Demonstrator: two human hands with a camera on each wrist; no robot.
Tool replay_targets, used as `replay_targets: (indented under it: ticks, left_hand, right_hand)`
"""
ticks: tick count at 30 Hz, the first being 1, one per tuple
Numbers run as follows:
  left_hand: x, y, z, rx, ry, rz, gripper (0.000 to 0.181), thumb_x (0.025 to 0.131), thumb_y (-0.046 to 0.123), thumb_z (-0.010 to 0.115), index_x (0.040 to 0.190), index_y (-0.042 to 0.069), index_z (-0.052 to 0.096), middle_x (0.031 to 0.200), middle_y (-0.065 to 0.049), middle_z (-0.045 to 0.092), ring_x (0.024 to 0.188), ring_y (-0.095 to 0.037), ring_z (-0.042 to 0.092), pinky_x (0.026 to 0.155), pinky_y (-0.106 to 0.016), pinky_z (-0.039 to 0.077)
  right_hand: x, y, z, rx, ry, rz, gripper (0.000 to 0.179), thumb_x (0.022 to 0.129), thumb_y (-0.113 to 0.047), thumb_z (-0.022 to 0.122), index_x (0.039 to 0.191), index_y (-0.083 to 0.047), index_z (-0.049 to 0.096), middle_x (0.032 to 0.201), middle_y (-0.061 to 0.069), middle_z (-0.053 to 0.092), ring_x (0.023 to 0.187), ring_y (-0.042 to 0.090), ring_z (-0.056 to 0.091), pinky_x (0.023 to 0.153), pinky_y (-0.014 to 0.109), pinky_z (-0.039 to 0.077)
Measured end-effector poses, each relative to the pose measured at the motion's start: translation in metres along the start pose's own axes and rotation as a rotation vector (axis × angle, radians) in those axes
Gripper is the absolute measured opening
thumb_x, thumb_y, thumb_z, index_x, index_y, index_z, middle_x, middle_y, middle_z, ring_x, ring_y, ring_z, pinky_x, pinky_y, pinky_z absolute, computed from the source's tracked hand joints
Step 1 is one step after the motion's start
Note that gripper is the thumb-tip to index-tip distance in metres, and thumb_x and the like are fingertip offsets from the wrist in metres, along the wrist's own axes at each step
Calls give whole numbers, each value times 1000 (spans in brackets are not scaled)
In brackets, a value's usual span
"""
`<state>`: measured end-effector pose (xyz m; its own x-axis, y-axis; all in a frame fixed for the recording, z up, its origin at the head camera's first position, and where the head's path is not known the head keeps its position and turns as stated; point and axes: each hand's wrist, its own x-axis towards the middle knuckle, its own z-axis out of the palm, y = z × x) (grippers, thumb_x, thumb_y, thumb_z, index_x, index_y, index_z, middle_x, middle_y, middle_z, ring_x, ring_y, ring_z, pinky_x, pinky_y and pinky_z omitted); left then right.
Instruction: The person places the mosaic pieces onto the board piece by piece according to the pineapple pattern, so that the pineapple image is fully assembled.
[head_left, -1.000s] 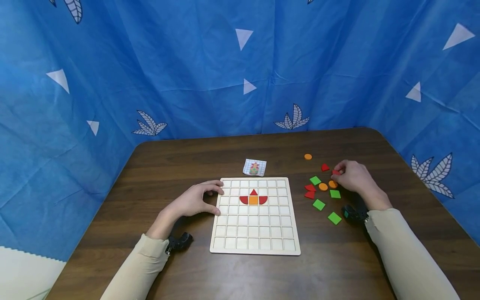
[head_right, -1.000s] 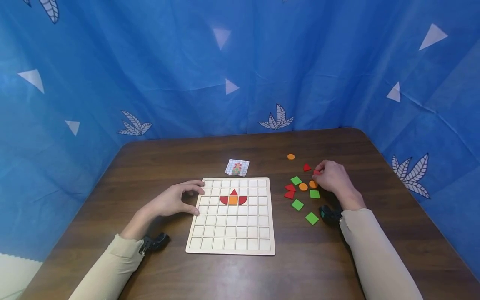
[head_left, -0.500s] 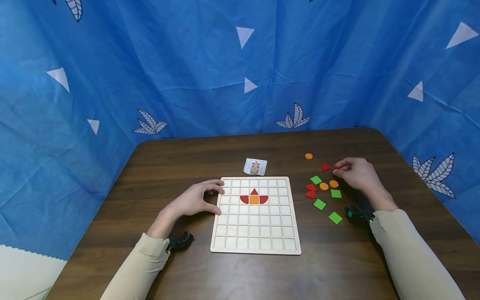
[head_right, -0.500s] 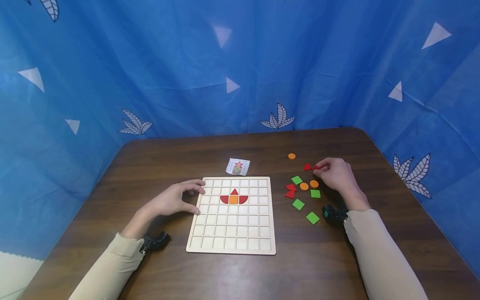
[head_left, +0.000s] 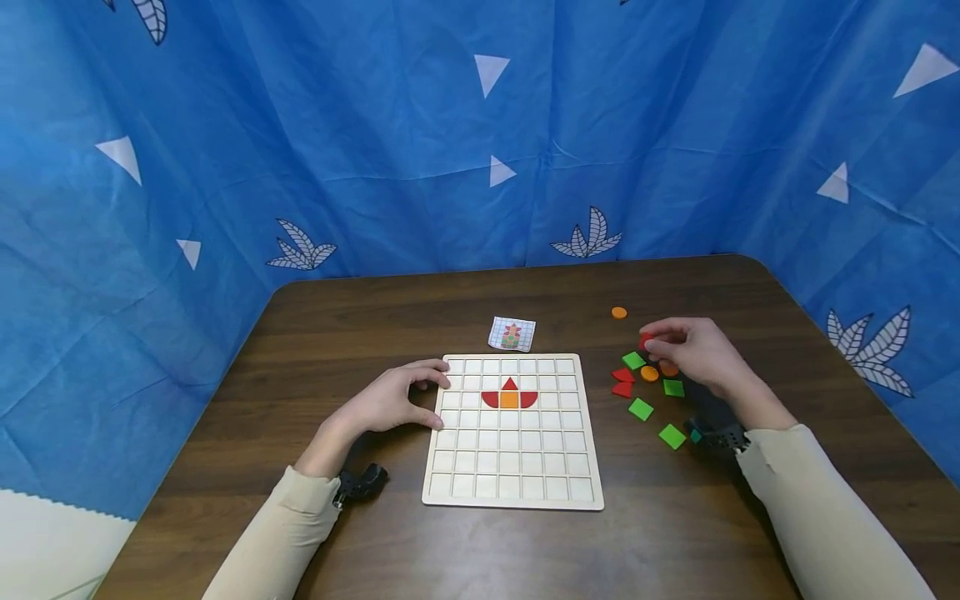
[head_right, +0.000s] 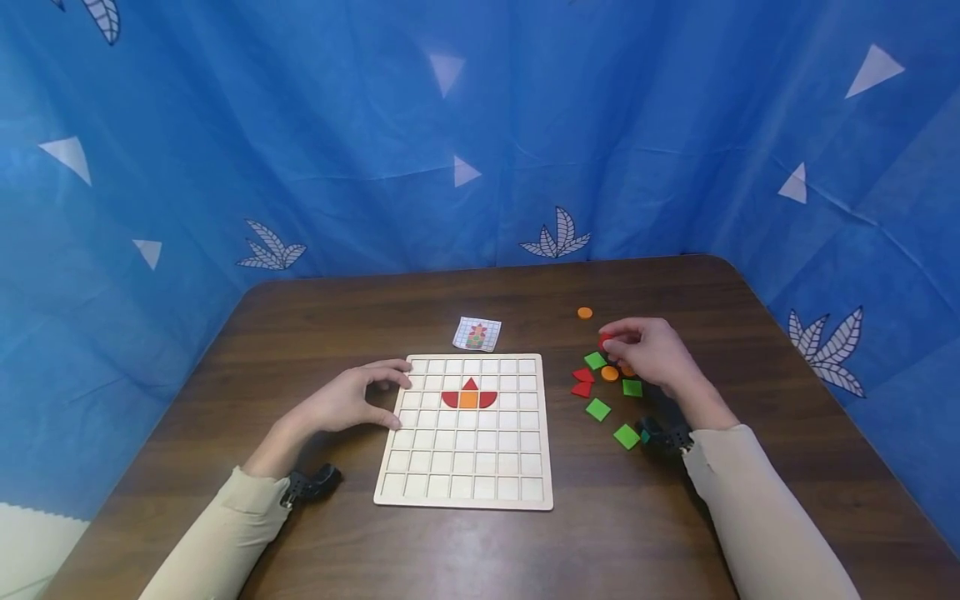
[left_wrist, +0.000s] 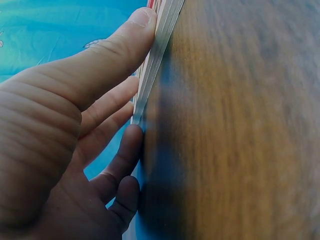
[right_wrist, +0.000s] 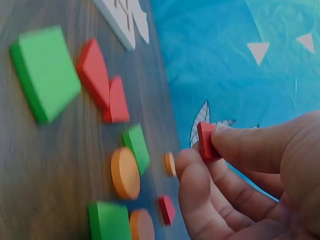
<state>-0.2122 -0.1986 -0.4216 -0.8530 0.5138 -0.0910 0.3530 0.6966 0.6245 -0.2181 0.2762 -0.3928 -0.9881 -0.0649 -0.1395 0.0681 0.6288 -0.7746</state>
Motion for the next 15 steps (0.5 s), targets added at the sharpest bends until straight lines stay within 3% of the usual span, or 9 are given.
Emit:
replay_targets:
  ticks: [15]
  left_hand:
    - [1, -2, 1, -1, -5, -26, 52, 75, 39, 92, 120, 26, 70, 155, 4, 51, 129, -22, 56, 111, -44, 47]
  right_hand:
    - [-9, -30, 24, 66, -98, -45, 34, 102, -17, 67, 131, -2, 66, 117, 22, 71, 94, 30, 68, 79, 31, 60]
